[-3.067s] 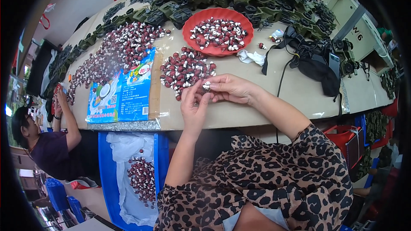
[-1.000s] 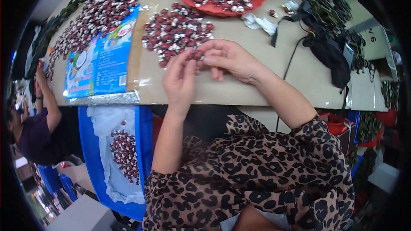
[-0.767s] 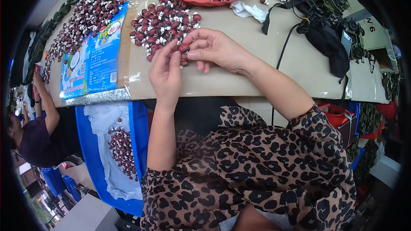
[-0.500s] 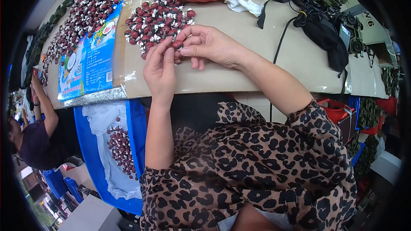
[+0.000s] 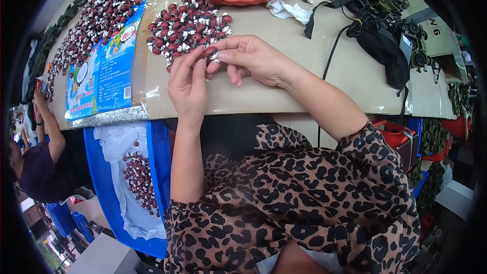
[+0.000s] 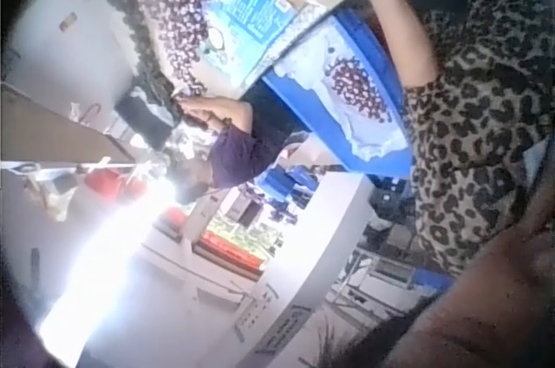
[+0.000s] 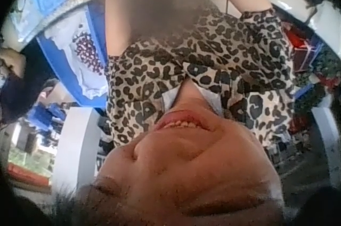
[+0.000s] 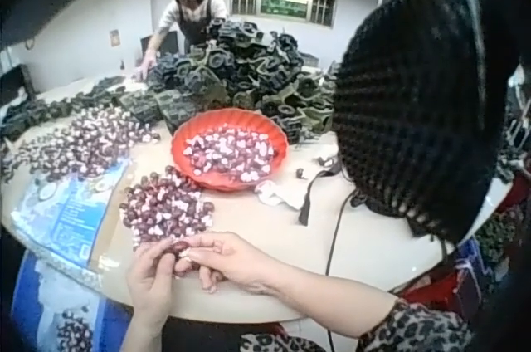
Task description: The person assembles small toy figurines by hand, picking components from piles on the table, attaching the pieces together, and setting them down.
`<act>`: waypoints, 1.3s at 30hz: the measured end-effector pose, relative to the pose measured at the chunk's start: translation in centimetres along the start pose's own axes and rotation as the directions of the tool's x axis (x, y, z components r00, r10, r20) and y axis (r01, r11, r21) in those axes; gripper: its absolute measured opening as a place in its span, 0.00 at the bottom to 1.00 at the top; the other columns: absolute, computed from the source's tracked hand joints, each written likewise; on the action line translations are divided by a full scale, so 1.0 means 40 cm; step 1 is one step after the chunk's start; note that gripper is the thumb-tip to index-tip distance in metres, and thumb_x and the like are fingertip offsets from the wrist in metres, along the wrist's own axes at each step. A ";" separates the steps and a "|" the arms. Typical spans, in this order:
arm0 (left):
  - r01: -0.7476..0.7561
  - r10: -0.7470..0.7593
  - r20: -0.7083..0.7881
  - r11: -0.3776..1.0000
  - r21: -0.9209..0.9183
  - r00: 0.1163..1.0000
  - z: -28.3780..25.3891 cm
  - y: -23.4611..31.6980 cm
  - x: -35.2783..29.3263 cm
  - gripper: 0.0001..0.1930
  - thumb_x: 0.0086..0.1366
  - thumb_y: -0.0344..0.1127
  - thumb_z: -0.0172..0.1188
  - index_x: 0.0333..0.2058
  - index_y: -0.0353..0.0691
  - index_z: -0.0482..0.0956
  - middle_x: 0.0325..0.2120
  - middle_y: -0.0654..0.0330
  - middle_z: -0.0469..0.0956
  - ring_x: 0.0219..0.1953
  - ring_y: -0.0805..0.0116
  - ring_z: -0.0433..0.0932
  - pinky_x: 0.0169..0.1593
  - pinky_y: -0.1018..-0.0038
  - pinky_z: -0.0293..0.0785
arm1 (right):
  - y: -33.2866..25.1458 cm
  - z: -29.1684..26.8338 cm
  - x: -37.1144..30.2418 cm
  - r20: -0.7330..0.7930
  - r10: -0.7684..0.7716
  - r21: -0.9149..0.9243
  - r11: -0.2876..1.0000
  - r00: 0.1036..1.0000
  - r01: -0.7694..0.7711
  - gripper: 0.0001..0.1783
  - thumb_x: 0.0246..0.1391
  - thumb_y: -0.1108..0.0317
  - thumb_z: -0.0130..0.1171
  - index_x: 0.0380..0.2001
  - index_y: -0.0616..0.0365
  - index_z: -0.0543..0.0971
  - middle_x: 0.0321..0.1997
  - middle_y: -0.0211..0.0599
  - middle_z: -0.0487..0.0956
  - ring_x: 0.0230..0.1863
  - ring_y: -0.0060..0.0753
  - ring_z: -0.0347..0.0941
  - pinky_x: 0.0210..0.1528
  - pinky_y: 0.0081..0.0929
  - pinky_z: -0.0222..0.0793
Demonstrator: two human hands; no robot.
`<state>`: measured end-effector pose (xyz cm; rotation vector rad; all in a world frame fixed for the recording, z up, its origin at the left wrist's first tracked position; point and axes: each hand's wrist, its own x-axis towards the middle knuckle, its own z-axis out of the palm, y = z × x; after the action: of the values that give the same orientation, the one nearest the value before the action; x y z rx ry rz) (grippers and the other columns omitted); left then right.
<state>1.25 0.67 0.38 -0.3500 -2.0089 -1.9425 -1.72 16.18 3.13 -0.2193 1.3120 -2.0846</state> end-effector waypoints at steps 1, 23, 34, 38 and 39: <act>-0.004 0.004 -0.003 1.000 -0.002 1.000 0.000 0.000 0.001 0.11 0.60 0.24 0.47 0.41 0.32 0.71 0.31 0.63 0.67 0.29 0.80 0.68 0.32 0.85 0.66 | 0.000 -0.004 0.002 0.001 -0.001 -0.005 1.000 1.000 0.001 0.12 0.52 0.68 0.50 0.39 0.62 0.68 0.27 0.32 0.73 0.18 0.17 0.68 0.19 0.12 0.64; 0.029 -0.027 0.030 0.996 -0.088 0.999 0.005 0.003 -0.002 0.12 0.55 0.23 0.54 0.40 0.31 0.70 0.31 0.62 0.65 0.28 0.79 0.68 0.32 0.86 0.65 | 0.020 -0.022 0.007 0.168 0.039 0.323 0.942 0.985 -0.093 0.09 0.54 0.70 0.44 0.38 0.62 0.68 0.26 0.32 0.71 0.16 0.15 0.59 0.18 0.13 0.55; 0.125 -0.154 -0.070 0.941 -0.316 0.986 0.007 0.011 0.020 0.14 0.57 0.26 0.51 0.43 0.32 0.65 0.32 0.59 0.71 0.29 0.76 0.73 0.33 0.81 0.70 | 0.008 -0.105 0.066 -0.197 -0.592 -0.831 0.523 0.782 0.187 0.12 0.52 0.66 0.50 0.37 0.61 0.72 0.24 0.27 0.72 0.21 0.13 0.63 0.23 0.11 0.60; 0.227 -0.239 -0.012 0.936 -0.269 0.971 0.012 0.013 0.048 0.14 0.59 0.29 0.48 0.43 0.31 0.64 0.33 0.57 0.70 0.32 0.72 0.73 0.35 0.78 0.72 | -0.017 -0.065 0.042 -0.184 -0.515 -0.876 0.472 0.837 0.098 0.11 0.43 0.67 0.56 0.31 0.60 0.74 0.28 0.39 0.75 0.27 0.29 0.72 0.30 0.24 0.67; 0.224 -0.237 -0.009 0.926 -0.306 0.971 0.016 0.013 0.055 0.13 0.59 0.28 0.48 0.43 0.32 0.64 0.34 0.57 0.70 0.33 0.70 0.73 0.36 0.76 0.72 | -0.014 -0.057 0.035 -0.181 -0.515 -0.878 0.469 0.838 0.098 0.11 0.43 0.67 0.56 0.31 0.60 0.74 0.28 0.39 0.75 0.27 0.29 0.72 0.30 0.24 0.67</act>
<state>-0.61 1.23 1.71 -0.1406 -1.7899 -2.3899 -4.09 17.18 2.22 -0.4708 2.7248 -1.5889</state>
